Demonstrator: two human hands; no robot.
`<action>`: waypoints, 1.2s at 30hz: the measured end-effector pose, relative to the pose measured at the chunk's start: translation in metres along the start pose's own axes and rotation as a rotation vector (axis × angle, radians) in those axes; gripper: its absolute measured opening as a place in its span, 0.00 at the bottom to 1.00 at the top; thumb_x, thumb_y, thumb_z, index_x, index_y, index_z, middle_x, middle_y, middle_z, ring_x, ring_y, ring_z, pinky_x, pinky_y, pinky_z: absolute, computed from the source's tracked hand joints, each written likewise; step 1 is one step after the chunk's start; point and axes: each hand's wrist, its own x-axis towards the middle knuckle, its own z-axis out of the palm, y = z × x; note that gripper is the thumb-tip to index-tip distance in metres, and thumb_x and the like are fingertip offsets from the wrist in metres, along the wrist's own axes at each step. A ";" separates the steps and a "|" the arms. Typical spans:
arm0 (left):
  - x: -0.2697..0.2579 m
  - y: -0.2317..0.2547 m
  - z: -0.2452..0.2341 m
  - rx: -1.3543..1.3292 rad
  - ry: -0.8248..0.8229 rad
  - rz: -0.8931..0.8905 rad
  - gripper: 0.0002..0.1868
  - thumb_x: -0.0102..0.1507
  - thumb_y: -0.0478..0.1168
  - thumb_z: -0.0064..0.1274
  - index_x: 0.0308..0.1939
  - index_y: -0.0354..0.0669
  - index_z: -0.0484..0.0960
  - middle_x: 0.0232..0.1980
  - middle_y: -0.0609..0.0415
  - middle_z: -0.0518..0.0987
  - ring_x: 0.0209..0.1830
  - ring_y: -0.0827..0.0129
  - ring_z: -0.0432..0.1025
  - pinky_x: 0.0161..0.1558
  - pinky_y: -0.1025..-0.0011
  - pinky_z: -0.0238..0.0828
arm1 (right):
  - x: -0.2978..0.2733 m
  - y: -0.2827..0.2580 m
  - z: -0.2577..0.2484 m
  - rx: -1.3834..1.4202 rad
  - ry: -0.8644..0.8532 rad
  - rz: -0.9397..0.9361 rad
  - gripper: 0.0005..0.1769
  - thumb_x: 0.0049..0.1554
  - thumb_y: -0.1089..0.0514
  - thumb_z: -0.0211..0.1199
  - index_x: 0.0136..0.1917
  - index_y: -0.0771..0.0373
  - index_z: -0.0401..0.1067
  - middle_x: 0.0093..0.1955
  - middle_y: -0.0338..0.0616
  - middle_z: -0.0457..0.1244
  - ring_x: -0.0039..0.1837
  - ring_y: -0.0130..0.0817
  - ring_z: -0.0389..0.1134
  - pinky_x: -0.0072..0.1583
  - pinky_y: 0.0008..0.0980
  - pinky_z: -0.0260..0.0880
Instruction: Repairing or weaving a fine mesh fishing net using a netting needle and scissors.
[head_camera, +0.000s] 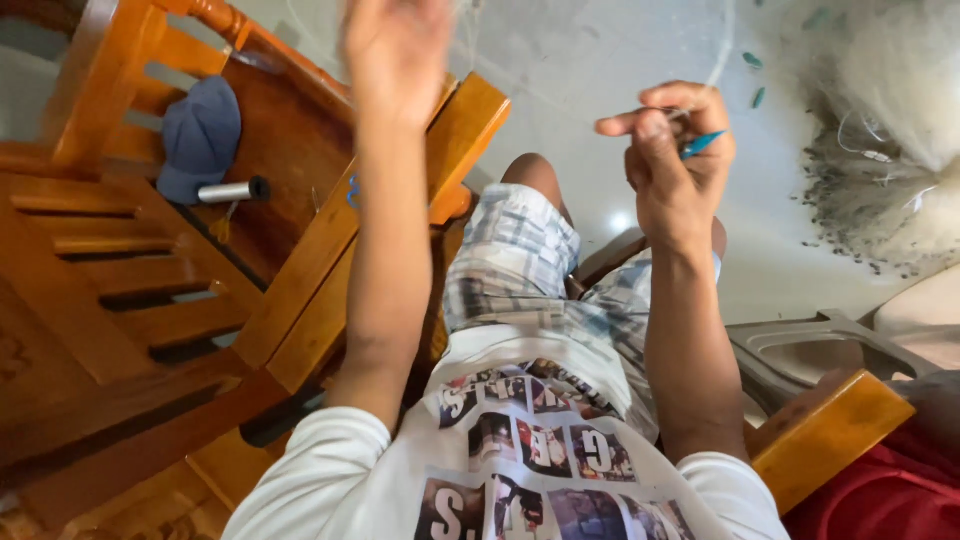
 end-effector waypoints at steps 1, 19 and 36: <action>-0.020 0.012 0.009 0.031 0.171 0.086 0.04 0.63 0.36 0.49 0.41 0.47 0.77 0.44 0.52 0.77 0.44 0.64 0.70 0.41 0.69 0.63 | -0.003 0.001 -0.002 0.022 0.077 0.024 0.02 0.66 0.59 0.50 0.52 0.58 0.61 0.44 0.56 0.66 0.25 0.20 0.46 0.29 0.20 0.45; -0.185 0.070 0.090 0.319 0.485 0.235 0.06 0.70 0.39 0.42 0.49 0.45 0.72 0.47 0.55 0.71 0.49 0.66 0.66 0.44 0.67 0.74 | -0.019 0.077 0.004 0.412 0.226 0.099 0.03 0.68 0.59 0.48 0.55 0.55 0.62 0.46 0.52 0.62 0.25 0.23 0.40 0.28 0.26 0.41; -0.201 0.032 0.089 0.326 0.272 0.012 0.15 0.64 0.25 0.46 0.45 0.52 0.68 0.51 0.54 0.70 0.54 0.65 0.68 0.38 0.73 0.75 | -0.036 0.076 -0.033 0.430 0.126 0.232 0.12 0.64 0.47 0.53 0.48 0.56 0.63 0.28 0.33 0.40 0.26 0.21 0.36 0.33 0.24 0.41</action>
